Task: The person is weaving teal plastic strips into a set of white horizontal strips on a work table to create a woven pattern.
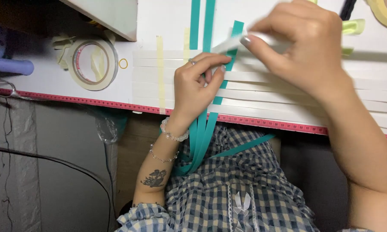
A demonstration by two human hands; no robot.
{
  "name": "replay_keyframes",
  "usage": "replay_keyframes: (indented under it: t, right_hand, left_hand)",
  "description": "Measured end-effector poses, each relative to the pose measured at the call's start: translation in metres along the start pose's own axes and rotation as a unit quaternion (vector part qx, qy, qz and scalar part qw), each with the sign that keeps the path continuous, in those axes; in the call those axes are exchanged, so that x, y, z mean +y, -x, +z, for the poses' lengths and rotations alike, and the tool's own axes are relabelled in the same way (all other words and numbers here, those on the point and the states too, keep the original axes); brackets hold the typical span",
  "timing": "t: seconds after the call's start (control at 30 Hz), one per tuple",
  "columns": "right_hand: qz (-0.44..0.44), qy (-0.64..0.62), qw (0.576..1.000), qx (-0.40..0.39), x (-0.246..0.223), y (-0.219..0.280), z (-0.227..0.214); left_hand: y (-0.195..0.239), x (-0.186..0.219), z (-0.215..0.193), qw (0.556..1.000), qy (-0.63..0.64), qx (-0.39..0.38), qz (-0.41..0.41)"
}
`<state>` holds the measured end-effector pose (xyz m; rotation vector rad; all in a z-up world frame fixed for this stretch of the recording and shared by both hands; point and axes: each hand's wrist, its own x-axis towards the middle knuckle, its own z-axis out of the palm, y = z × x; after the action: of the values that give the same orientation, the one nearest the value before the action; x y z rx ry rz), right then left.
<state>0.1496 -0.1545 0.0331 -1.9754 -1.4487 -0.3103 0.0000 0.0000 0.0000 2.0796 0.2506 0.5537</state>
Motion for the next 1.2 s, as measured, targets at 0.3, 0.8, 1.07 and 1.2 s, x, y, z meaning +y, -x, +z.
replay_keyframes:
  t: [0.3, 0.8, 1.07, 1.2]
  right_hand:
    - [0.216, -0.102, 0.944, -0.227, -0.005, -0.012, 0.003]
    - [0.207, -0.274, 0.934, -0.095, -0.006, -0.006, 0.027]
    - [0.093, -0.067, 0.993, -0.028, -0.012, -0.003, 0.036]
    - [0.001, -0.088, 0.995, -0.041, -0.018, -0.002, 0.037]
  left_hand:
    - [0.004, -0.002, 0.003, 0.997, -0.008, 0.074, 0.032]
    - [-0.06, 0.0, -0.017, 0.993, -0.096, -0.059, -0.023]
    - [-0.14, -0.048, -0.002, 0.977, -0.14, -0.03, -0.156]
    - [-0.147, -0.04, -0.012, 0.982, -0.178, -0.033, -0.048]
